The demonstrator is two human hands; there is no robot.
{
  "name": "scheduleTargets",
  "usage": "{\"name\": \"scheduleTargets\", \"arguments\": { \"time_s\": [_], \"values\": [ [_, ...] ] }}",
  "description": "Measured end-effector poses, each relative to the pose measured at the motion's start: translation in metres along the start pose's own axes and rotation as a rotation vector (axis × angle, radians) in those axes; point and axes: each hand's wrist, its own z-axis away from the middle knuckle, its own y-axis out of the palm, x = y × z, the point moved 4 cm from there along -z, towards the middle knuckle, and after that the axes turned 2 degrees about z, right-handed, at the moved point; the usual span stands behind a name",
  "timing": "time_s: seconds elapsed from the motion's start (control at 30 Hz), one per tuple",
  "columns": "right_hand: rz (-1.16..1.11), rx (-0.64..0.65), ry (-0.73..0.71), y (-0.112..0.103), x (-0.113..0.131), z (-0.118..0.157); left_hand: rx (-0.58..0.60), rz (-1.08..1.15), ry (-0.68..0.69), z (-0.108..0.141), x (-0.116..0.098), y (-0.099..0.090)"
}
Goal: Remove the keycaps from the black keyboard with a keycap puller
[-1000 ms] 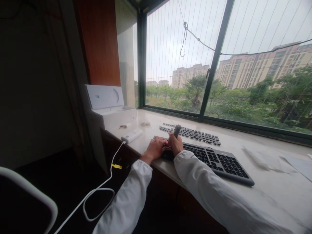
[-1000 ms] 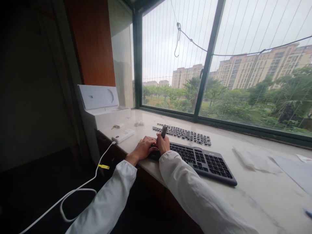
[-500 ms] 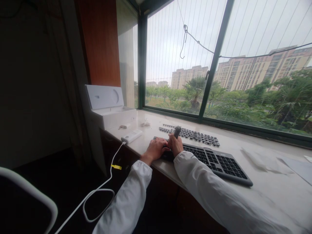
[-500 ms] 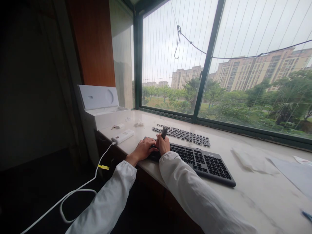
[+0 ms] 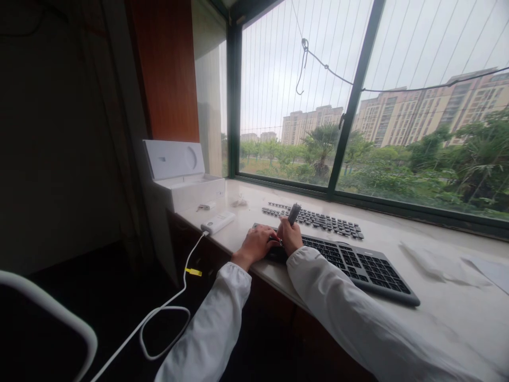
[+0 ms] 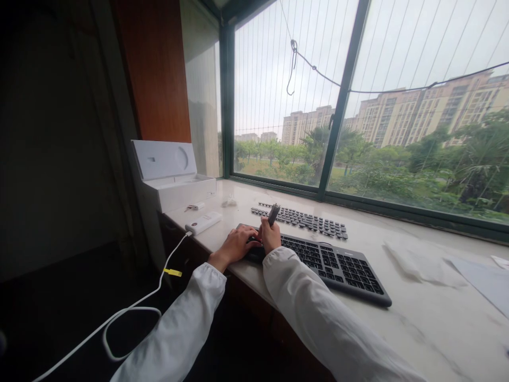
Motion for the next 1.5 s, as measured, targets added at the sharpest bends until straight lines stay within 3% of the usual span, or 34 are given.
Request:
{"name": "scheduleTargets", "arguments": {
  "time_s": [0.6,0.9,1.5],
  "values": [
    [-0.015,0.067,-0.058,0.005,0.016,0.01,-0.011,-0.014,0.007,0.0,-0.001,-0.002],
    [0.055,0.035,-0.071,0.002,0.015,0.008,-0.097,0.073,0.04,0.003,-0.001,-0.004],
    [0.08,0.112,-0.138,0.006,0.016,0.009,-0.025,-0.012,-0.02,0.003,-0.006,-0.007]
  ]
}}
